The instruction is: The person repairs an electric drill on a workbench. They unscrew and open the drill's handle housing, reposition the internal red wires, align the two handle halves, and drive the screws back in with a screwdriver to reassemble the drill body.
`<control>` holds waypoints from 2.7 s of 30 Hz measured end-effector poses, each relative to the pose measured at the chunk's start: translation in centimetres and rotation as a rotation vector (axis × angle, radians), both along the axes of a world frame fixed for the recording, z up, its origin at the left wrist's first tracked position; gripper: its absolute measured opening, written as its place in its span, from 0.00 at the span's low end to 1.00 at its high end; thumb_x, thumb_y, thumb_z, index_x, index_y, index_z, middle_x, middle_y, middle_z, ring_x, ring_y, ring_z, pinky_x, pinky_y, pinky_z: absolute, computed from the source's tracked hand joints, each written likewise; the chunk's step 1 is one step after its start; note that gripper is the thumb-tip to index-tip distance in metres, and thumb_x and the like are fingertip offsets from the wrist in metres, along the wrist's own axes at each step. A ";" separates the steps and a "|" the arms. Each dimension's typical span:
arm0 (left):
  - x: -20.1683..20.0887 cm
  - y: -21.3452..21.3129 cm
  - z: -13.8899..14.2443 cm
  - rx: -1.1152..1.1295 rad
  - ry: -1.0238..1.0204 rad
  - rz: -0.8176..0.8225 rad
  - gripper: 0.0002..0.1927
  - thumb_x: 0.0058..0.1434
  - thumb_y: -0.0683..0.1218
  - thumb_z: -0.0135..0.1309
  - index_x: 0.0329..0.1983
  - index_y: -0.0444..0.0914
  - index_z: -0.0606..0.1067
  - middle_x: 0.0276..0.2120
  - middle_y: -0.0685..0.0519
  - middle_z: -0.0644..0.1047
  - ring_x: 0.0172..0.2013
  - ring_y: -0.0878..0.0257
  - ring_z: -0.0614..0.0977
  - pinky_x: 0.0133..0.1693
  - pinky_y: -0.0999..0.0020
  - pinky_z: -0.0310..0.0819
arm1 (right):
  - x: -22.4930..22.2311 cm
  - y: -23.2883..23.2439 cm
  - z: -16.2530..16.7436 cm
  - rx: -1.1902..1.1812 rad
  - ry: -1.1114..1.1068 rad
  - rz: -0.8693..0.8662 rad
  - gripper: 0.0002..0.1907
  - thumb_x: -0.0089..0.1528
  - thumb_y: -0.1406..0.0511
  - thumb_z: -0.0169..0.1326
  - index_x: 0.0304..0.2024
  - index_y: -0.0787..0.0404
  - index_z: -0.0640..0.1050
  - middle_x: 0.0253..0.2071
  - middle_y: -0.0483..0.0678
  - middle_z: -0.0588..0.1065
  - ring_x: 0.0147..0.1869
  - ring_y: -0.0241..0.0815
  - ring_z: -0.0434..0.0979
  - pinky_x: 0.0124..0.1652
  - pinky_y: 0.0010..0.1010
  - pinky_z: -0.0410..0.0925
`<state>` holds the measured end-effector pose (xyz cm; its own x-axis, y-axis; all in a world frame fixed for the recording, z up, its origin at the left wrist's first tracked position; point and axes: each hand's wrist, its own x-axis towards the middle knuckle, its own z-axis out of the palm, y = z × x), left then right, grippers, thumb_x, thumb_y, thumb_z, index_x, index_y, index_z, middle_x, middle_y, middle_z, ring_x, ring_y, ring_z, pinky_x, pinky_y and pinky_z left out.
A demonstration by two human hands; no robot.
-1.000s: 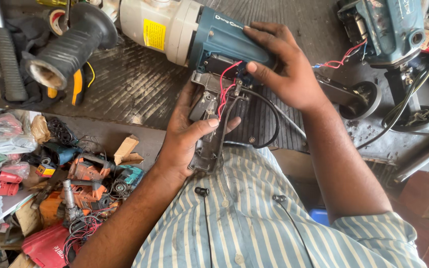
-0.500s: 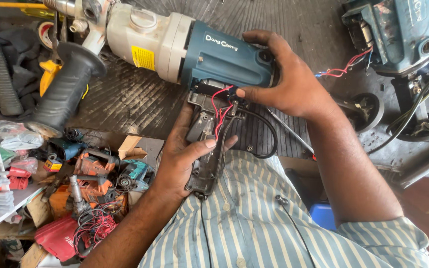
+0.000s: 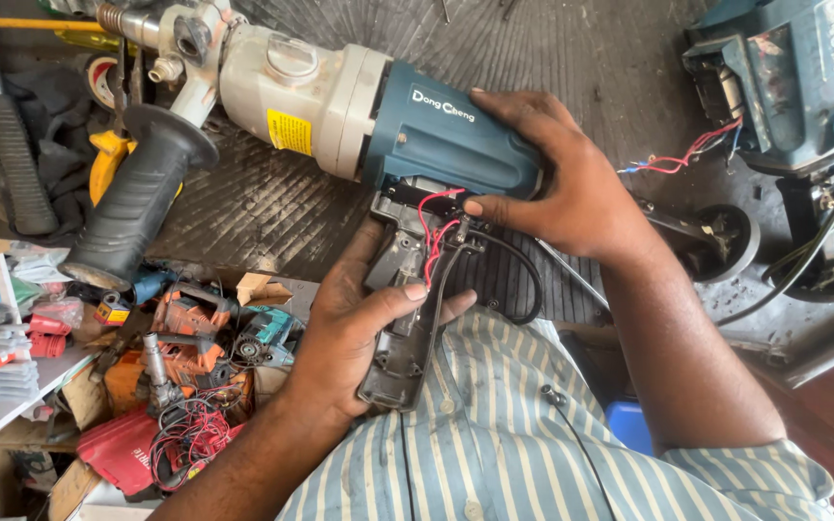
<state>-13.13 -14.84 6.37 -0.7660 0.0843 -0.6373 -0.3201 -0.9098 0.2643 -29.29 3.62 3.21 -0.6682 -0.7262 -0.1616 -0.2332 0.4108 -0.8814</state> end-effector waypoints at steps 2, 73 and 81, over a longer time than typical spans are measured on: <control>-0.3 0.0 0.2 -0.012 -0.025 -0.009 0.40 0.58 0.32 0.51 0.74 0.34 0.56 0.60 0.43 0.71 0.55 0.53 0.78 0.56 0.43 0.78 | -0.2 -0.1 0.0 0.000 0.016 -0.004 0.44 0.53 0.64 0.73 0.70 0.62 0.70 0.67 0.57 0.68 0.75 0.54 0.68 0.72 0.40 0.61; -7.9 -2.1 1.1 -0.107 -0.109 -0.006 0.33 0.57 0.31 0.47 0.68 0.34 0.61 0.56 0.45 0.72 0.56 0.55 0.77 0.60 0.45 0.76 | -4.0 -2.7 -2.2 -0.124 0.414 0.166 0.20 0.51 0.71 0.69 0.45 0.46 0.86 0.60 0.42 0.73 0.78 0.57 0.62 0.77 0.72 0.43; -8.0 -2.4 0.9 -0.127 -0.128 -0.032 0.32 0.57 0.33 0.48 0.67 0.32 0.60 0.55 0.43 0.72 0.55 0.54 0.78 0.60 0.45 0.78 | -5.7 -3.4 0.1 -0.010 0.369 0.370 0.15 0.53 0.65 0.66 0.43 0.49 0.87 0.59 0.46 0.71 0.75 0.56 0.61 0.75 0.68 0.44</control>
<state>-21.17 -17.27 7.26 -0.6763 0.0198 -0.7364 -0.3867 -0.8604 0.3320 -34.94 0.19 3.31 -0.3780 -0.9247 0.0444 -0.6569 0.2341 -0.7167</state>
